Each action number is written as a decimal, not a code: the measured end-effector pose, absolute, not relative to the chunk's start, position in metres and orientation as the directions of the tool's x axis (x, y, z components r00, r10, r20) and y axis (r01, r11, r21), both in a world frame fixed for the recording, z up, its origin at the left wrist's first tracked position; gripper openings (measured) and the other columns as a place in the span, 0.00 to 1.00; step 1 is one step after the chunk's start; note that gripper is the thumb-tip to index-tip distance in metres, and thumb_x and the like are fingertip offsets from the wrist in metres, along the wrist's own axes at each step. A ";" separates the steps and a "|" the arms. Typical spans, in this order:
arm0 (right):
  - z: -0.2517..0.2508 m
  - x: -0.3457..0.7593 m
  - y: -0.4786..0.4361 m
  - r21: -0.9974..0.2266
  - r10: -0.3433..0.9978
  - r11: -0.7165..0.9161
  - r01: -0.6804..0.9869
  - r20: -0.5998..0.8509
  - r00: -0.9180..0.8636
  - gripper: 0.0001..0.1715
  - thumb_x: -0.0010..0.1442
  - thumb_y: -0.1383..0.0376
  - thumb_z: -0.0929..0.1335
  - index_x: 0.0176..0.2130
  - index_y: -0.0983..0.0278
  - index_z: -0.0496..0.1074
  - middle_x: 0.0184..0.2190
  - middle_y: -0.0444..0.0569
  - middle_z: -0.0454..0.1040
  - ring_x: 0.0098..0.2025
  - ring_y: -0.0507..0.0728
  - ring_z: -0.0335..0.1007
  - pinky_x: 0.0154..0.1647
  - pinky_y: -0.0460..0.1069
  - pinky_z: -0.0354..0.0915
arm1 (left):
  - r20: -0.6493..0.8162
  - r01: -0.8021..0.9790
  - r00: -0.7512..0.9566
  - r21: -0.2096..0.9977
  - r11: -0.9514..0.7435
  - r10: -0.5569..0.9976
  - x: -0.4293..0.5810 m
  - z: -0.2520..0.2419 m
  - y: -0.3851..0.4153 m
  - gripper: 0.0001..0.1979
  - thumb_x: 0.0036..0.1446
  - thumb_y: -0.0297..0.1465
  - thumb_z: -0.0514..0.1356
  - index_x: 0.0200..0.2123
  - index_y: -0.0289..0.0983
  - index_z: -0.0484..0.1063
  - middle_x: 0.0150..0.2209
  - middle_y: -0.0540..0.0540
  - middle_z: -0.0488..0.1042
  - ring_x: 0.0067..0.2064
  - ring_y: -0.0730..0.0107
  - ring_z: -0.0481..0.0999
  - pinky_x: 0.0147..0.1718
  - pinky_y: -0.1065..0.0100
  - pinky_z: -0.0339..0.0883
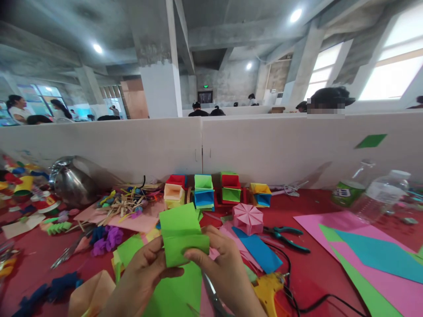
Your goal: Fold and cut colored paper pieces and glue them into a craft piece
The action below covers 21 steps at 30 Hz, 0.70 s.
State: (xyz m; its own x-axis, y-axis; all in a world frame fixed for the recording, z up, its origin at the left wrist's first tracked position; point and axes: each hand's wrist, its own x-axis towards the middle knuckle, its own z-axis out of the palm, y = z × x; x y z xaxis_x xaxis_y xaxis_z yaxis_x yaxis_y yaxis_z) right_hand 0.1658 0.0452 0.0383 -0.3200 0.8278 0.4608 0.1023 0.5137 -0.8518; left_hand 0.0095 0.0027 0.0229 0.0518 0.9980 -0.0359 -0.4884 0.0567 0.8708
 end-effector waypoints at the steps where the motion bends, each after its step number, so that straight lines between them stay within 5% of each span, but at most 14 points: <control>1: 0.038 0.165 0.045 -0.860 0.846 0.494 0.131 0.441 -0.299 0.08 0.52 0.60 0.71 0.26 0.62 0.75 0.26 0.44 0.73 0.30 0.54 0.68 0.32 0.45 0.65 | -0.030 -0.457 0.049 0.888 0.049 0.998 0.009 0.022 0.002 0.17 0.45 0.37 0.67 0.40 0.38 0.77 0.41 0.41 0.79 0.38 0.62 0.78 0.32 0.69 0.72; 6: 0.037 0.165 0.045 -0.847 0.873 0.461 0.265 0.380 -0.306 0.09 0.52 0.59 0.70 0.27 0.63 0.74 0.28 0.46 0.74 0.33 0.56 0.68 0.36 0.47 0.63 | 0.035 -0.464 0.033 0.885 -0.016 0.999 0.007 0.016 0.004 0.21 0.45 0.44 0.65 0.40 0.39 0.77 0.41 0.42 0.79 0.39 0.60 0.78 0.34 0.68 0.72; 14: 0.034 0.163 0.043 -0.842 0.897 0.430 0.325 0.357 -0.262 0.14 0.54 0.60 0.68 0.23 0.63 0.63 0.23 0.42 0.62 0.28 0.52 0.59 0.29 0.46 0.58 | 0.012 -0.418 0.013 0.909 -0.005 1.000 0.011 0.022 0.006 0.21 0.44 0.35 0.68 0.43 0.35 0.75 0.36 0.41 0.81 0.37 0.62 0.78 0.36 0.68 0.72; 21: 0.036 0.159 0.041 -0.898 0.936 0.338 0.281 0.290 -0.199 0.13 0.53 0.61 0.66 0.23 0.63 0.61 0.21 0.40 0.59 0.25 0.51 0.55 0.26 0.45 0.54 | -0.030 -0.463 -0.010 0.886 0.022 0.999 0.012 0.023 0.005 0.09 0.46 0.33 0.67 0.30 0.35 0.77 0.28 0.47 0.80 0.30 0.71 0.77 0.33 0.71 0.72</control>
